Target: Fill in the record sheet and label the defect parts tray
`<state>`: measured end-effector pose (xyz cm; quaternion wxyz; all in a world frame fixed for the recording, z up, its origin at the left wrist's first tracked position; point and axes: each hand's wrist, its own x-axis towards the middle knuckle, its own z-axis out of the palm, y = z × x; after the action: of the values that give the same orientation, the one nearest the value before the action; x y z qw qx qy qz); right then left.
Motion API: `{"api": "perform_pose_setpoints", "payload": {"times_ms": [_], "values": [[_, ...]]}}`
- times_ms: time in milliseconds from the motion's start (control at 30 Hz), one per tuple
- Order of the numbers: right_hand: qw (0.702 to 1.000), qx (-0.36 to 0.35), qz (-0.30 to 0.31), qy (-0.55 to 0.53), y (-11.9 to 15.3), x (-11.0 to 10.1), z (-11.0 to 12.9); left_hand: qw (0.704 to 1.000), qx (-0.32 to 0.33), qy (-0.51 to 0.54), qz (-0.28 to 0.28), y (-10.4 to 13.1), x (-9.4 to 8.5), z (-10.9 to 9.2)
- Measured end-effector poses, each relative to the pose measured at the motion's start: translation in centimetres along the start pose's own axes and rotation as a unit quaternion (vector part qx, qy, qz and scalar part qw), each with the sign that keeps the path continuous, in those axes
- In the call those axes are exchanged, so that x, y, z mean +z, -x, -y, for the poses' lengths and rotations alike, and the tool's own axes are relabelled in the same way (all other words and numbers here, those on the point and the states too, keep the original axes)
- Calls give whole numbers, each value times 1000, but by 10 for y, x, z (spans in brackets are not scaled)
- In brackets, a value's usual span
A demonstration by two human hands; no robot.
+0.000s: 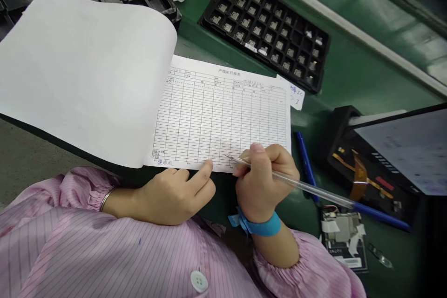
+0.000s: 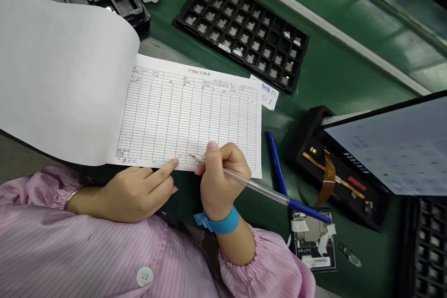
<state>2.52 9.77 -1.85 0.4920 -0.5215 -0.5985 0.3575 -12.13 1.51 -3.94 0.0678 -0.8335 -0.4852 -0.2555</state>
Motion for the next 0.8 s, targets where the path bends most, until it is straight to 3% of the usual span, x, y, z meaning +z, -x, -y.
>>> {"api": "perform_pose_setpoints", "payload": {"times_ms": [300,467,533,633,800], "values": [[995,57,-26,-74,-5,2,-6,999,-12,14,-28,-1,-1,0],[994,49,-33,-97,-8,3,-6,994,13,41,-98,4,-2,0],[992,50,-27,-109,-9,2,-7,976,15,95,-193,7,-5,0],[992,53,4,-115,-10,0,-8,928,-32,197,-316,14,-12,0],[990,12,31,-134,-11,-7,-7,870,-158,366,-290,25,-24,-2]]}}
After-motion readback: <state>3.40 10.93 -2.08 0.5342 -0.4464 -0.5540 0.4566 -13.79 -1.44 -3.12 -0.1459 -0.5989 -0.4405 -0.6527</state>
